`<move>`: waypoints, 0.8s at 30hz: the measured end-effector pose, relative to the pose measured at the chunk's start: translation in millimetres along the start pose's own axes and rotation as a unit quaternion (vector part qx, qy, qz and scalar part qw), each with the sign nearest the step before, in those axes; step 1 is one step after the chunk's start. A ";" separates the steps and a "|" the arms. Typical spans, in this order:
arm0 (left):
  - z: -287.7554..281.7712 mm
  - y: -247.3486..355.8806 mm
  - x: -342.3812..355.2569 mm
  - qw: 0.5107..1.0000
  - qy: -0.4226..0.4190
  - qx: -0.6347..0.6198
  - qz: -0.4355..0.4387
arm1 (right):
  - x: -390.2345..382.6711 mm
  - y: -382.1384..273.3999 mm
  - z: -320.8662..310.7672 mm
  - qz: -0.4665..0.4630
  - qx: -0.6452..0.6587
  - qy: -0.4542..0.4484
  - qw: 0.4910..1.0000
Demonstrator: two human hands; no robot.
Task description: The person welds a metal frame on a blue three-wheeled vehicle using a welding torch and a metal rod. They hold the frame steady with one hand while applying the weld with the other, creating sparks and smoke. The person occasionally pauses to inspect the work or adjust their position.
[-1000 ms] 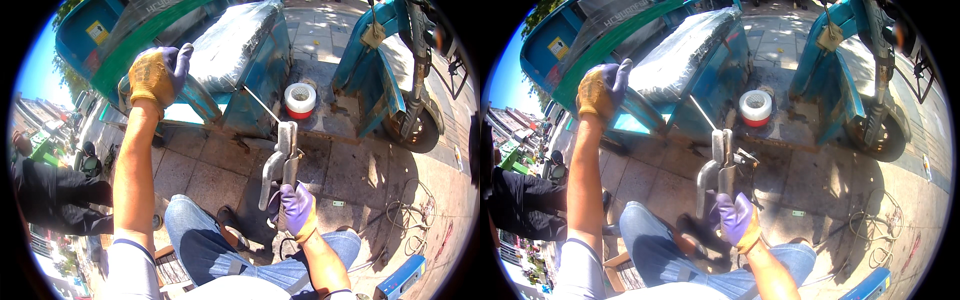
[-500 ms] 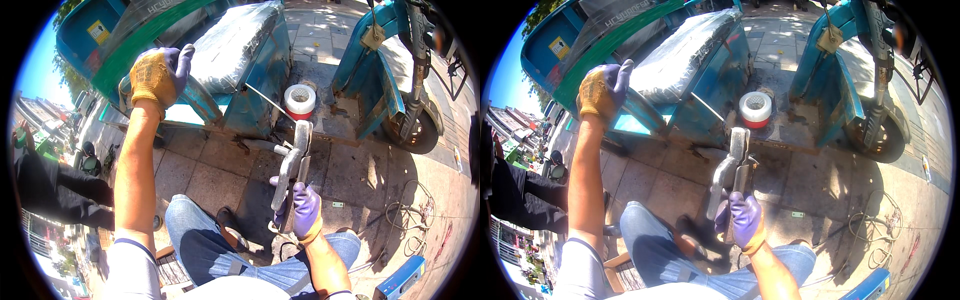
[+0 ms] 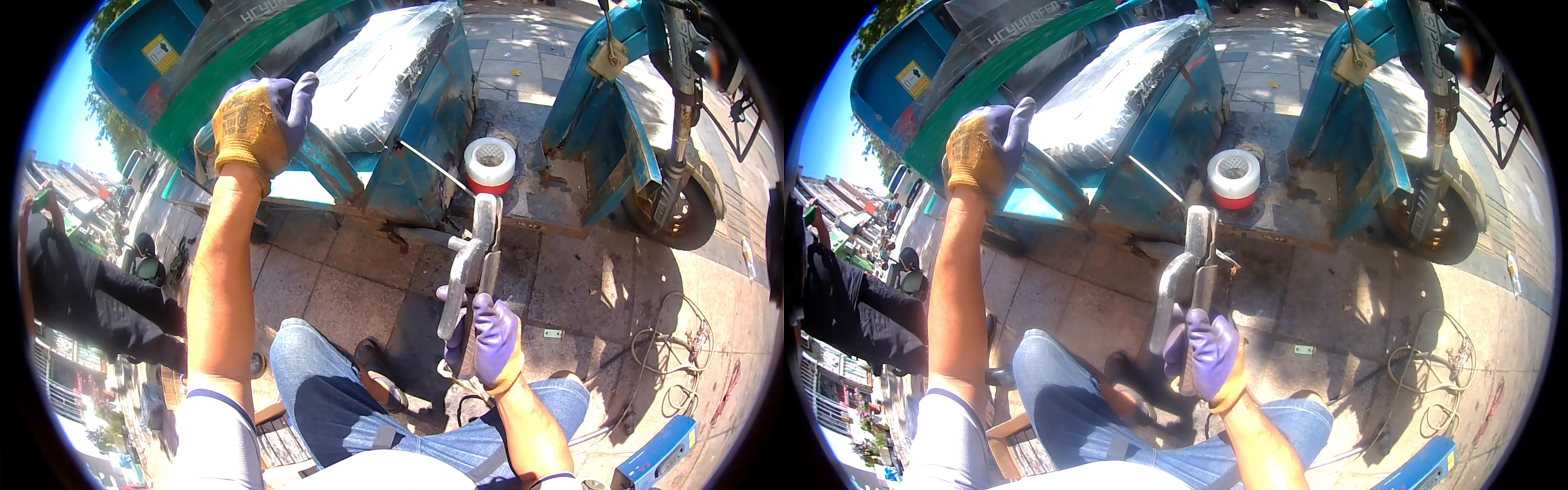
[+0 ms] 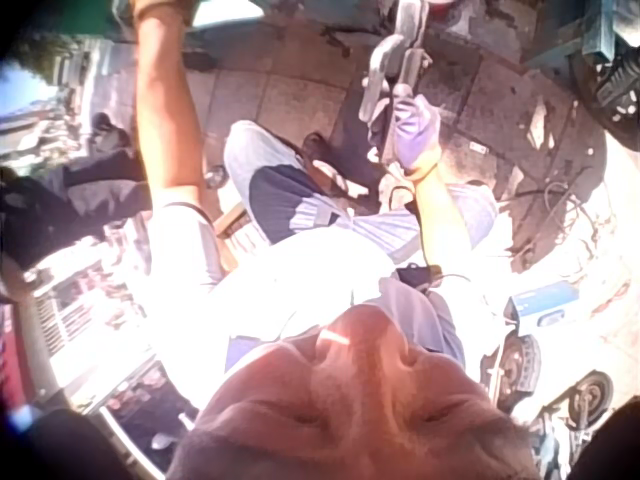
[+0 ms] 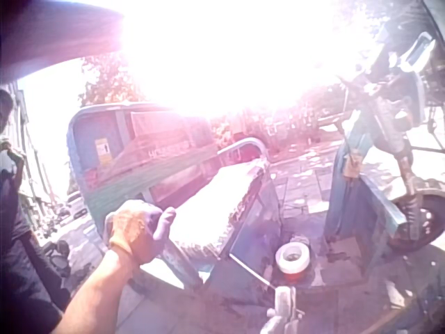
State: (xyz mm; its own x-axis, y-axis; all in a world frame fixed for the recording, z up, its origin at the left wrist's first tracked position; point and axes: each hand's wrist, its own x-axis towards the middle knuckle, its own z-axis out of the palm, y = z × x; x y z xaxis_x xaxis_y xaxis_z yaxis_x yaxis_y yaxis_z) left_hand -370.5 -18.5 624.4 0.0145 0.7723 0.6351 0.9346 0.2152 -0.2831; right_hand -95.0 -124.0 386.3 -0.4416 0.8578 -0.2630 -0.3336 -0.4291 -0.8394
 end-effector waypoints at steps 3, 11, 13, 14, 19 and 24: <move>0.1 -0.5 0.0 1.000 -0.002 0.006 -0.003 | 3.0 2.6 -0.3 0.002 0.005 -0.005 1.000; 1.8 -2.9 0.4 1.000 0.012 0.004 0.016 | 5.7 4.8 -3.3 0.008 0.234 -0.091 0.968; 3.2 -4.0 -0.3 0.999 0.029 0.003 0.024 | 13.3 8.3 -12.2 0.018 0.357 -0.142 0.923; 3.7 -4.1 -0.7 0.999 0.034 0.002 0.025 | 15.0 9.0 -13.8 0.024 0.392 -0.151 0.907; 0.2 -1.7 -1.4 1.000 0.009 -0.006 0.010 | 1.9 3.0 -0.9 -0.114 -0.027 -0.025 0.993; 0.0 -3.3 -0.2 1.000 0.003 -0.007 0.004 | -6.3 -4.2 0.3 -0.093 -0.004 -0.025 0.995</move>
State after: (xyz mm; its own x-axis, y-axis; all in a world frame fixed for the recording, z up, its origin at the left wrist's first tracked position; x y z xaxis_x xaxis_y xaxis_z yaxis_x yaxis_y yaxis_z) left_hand -373.6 -19.4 625.1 0.0248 0.7705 0.6369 0.9396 0.1996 -0.2780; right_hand -91.1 -127.7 391.6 -0.4144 0.9067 -0.0787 -0.4065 -0.2618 -0.8753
